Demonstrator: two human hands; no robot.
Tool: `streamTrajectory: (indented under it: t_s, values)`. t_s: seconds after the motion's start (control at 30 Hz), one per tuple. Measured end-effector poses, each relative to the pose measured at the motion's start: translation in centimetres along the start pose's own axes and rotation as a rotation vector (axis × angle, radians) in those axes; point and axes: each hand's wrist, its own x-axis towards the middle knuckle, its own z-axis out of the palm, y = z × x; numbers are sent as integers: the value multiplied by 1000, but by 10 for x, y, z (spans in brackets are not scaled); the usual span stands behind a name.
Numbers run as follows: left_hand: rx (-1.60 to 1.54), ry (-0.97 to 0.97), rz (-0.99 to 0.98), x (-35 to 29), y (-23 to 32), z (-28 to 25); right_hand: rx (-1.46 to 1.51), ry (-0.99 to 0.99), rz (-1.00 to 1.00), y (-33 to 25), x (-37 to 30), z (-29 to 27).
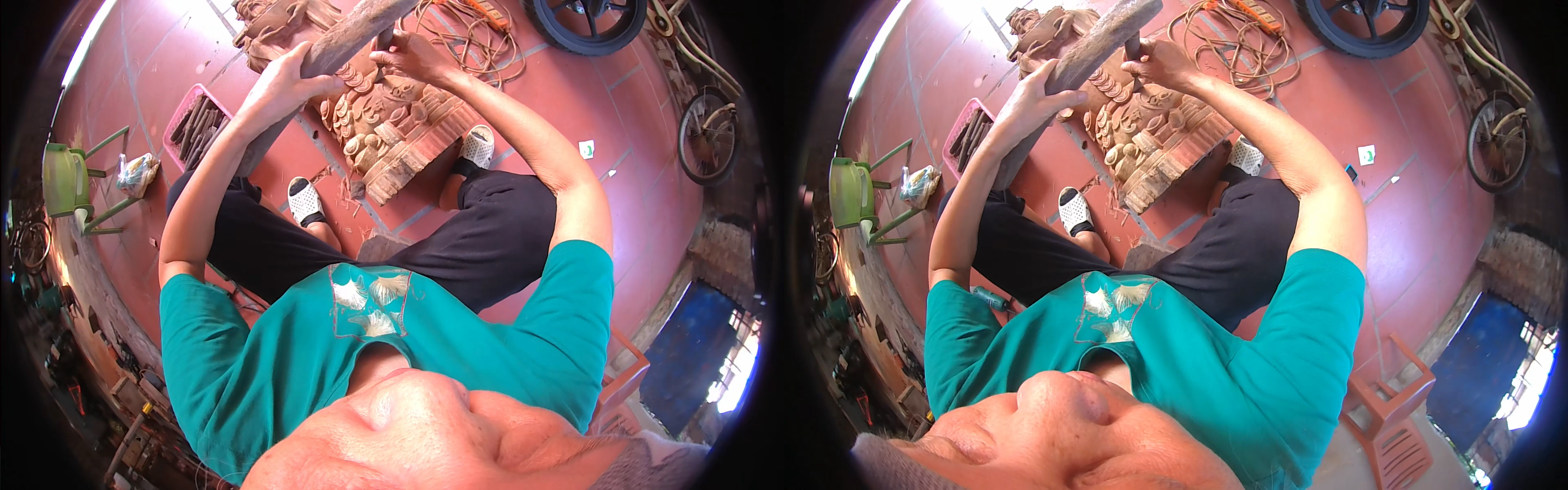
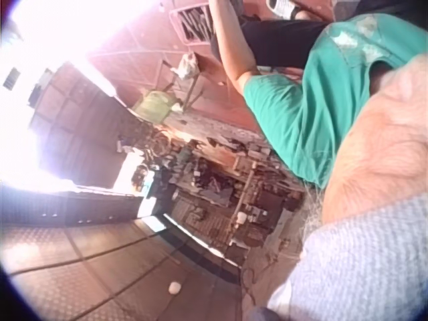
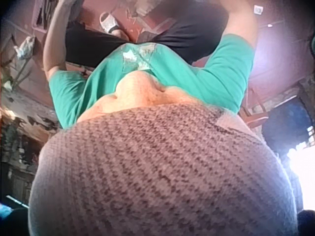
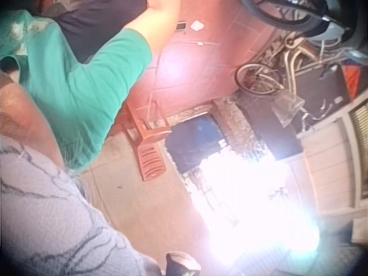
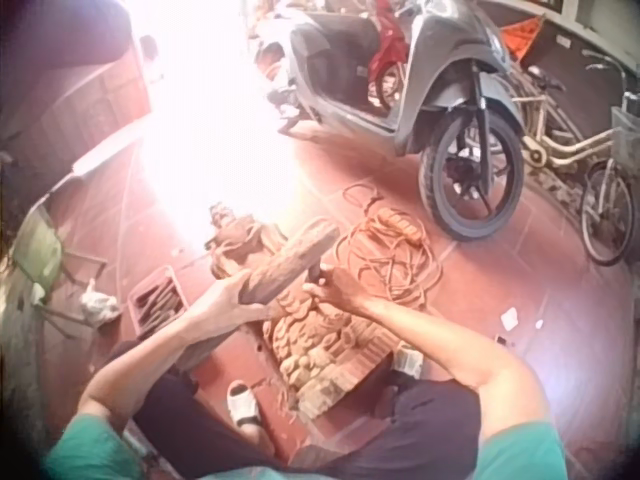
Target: The person carves a wooden block using a chisel and mallet while sitting on the floor. They repeatedly strike the chisel to shape the wood, producing wood shavings.
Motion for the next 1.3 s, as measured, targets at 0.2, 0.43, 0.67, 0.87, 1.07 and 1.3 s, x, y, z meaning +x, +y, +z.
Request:
streamTrajectory:
  t_s: [0.2, 0.43, 0.67, 0.87, 1.07, 1.3]
  values:
    - [-145, 170, 145, -5, 15, -5, -106, 59, -72, 4, 7, 6]
    - [82, 59, 104, 0, -5, 6, -222, 46, -208, -13, 5, 4]
    - [-283, 65, 135, 0, -11, 0, 232, 83, -12, 11, 0, -4]
    - [-218, 133, 74, -5, 13, -15, 96, 56, 8, 3, 3, 0]
    - [99, 92, 189, 11, -24, 6, -2, 3, 19, 5, 12, -6]
    - [-107, 37, 71, 0, 19, -15, 54, 35, 56, 4, 7, 1]
